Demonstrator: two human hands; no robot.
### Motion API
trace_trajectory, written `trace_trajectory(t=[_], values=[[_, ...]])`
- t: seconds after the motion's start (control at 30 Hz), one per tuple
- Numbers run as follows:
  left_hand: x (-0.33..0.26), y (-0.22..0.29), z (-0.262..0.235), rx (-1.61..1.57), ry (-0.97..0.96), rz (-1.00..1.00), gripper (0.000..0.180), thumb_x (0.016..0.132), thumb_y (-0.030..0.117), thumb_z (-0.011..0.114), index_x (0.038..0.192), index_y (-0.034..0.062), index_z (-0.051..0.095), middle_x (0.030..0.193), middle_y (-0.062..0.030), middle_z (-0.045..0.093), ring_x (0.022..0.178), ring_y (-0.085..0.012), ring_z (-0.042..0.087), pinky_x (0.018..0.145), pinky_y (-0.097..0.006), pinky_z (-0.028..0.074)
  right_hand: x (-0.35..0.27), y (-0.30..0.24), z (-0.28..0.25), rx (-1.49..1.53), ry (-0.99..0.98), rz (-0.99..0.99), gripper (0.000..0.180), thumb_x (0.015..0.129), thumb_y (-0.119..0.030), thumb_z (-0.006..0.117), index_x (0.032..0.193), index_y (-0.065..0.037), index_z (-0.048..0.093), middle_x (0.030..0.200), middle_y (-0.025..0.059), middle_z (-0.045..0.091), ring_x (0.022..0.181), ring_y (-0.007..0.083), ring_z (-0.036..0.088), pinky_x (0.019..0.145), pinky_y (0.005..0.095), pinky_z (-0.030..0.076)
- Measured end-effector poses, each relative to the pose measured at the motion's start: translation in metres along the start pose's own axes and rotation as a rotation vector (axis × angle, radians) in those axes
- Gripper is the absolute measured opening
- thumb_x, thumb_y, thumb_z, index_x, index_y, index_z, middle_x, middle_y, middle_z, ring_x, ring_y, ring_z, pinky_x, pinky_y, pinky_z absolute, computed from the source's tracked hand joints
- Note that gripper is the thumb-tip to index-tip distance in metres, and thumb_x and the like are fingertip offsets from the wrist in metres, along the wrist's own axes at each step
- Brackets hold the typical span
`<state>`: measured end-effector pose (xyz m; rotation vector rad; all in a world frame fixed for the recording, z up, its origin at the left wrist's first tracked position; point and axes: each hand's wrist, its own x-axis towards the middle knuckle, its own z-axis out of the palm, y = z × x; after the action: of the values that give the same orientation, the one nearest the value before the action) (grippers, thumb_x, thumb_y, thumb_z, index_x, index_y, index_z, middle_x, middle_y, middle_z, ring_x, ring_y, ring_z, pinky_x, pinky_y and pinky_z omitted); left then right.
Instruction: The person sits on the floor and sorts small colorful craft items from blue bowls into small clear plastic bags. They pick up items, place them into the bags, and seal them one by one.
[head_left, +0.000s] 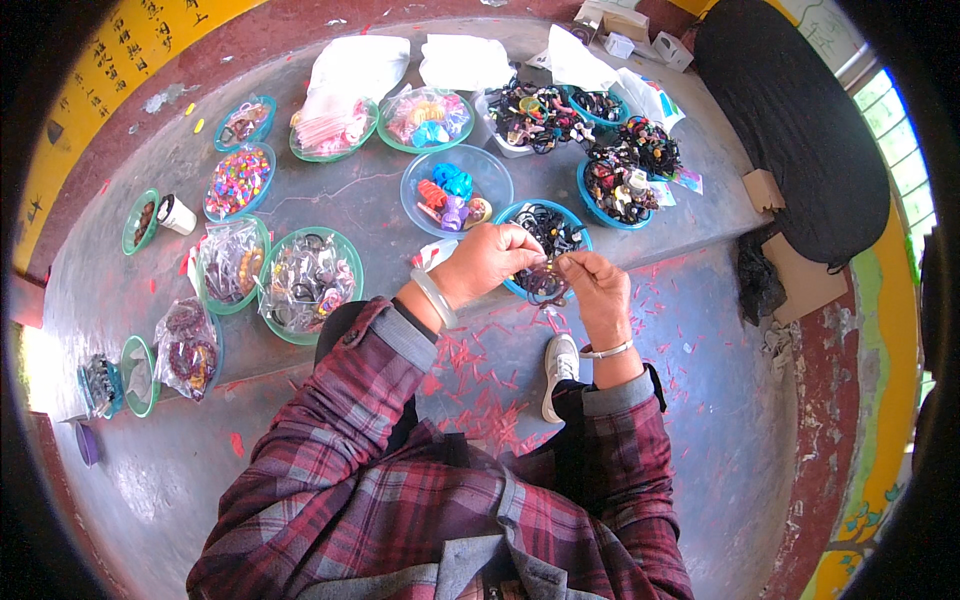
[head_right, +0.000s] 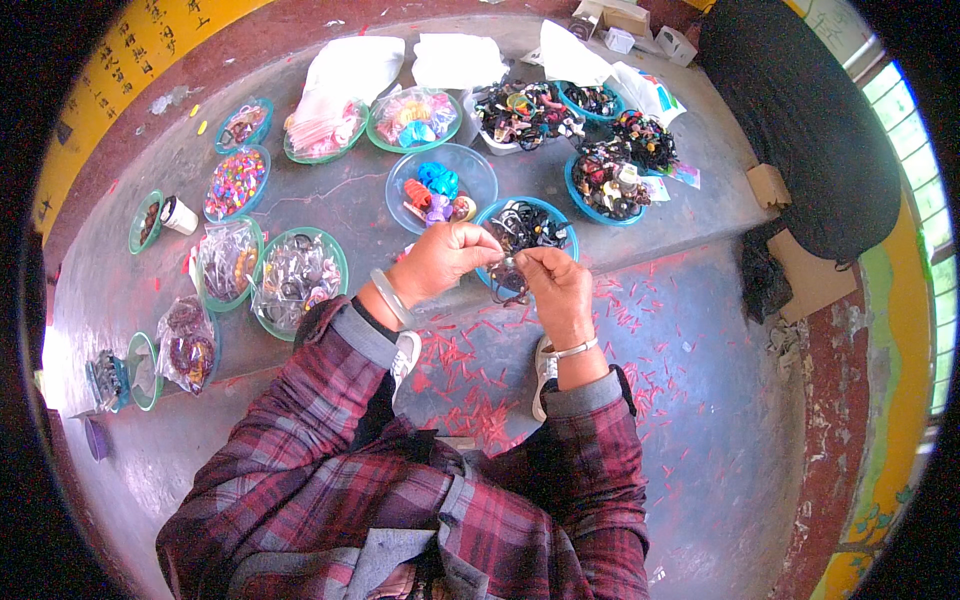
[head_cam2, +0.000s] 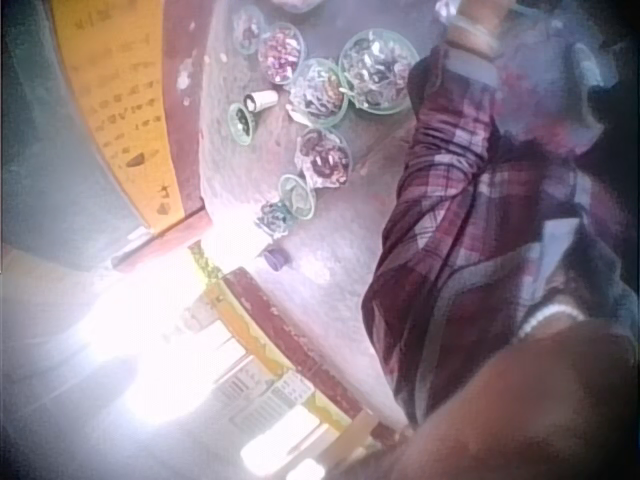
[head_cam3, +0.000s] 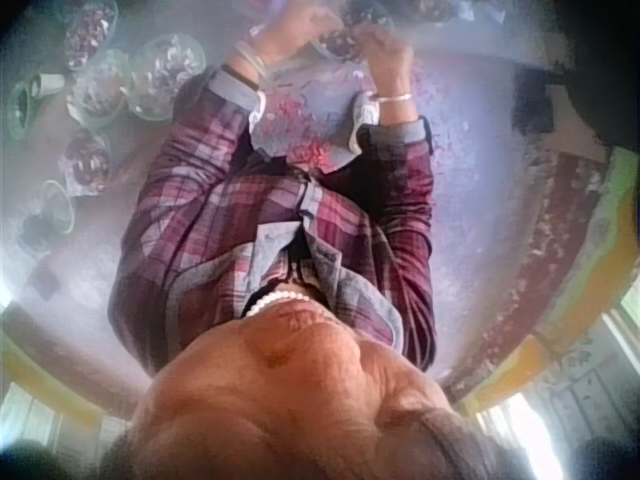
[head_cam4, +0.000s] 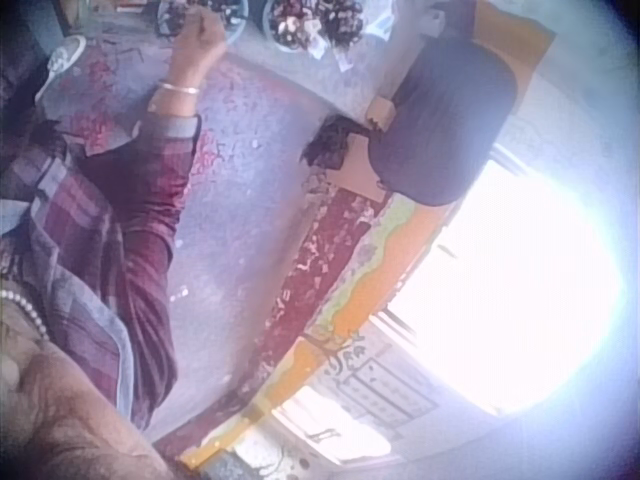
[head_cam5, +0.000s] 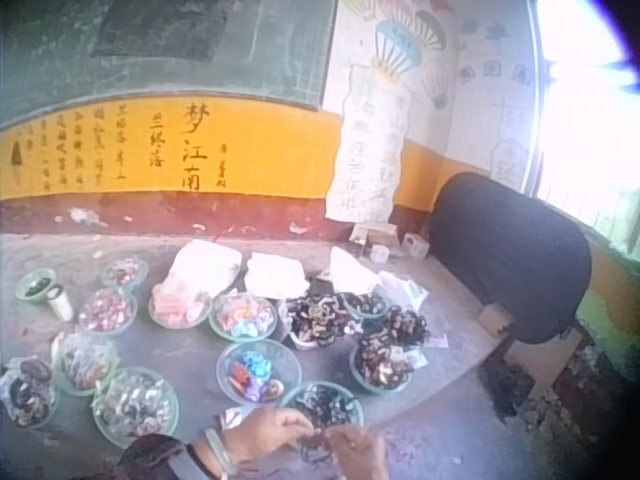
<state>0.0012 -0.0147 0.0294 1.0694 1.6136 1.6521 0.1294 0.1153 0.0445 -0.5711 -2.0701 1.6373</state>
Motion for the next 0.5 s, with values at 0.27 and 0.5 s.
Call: trace_trajectory(t=[0.27,0.5], values=[[0.005,-0.002,-0.010,-0.193,0.122,-0.128,0.017,0.084,0.019,0.057,0.087,0.0037,0.062,0.080,-0.0011,0.063,0.069,-0.0032,0.052,0.056,-0.018,0.037,0.005,0.002,-0.007,0.280,0.099,0.071,0.009,0.080,-0.005,0.061,0.085,0.002,0.065,0.074,0.0020,0.062,0.066,0.0071,0.054,0.060,0.0194,0.044],[-0.001,0.003,0.014,-0.500,0.082,-0.233,0.020,0.083,0.023,0.059,0.089,0.0050,0.062,0.078,0.0003,0.063,0.052,-0.0011,0.045,0.045,-0.016,0.031,0.005,0.011,0.002,0.331,0.158,0.109,0.010,0.079,-0.006,0.062,0.086,0.001,0.065,0.076,0.0025,0.063,0.066,0.0077,0.055,0.061,0.0196,0.044]])
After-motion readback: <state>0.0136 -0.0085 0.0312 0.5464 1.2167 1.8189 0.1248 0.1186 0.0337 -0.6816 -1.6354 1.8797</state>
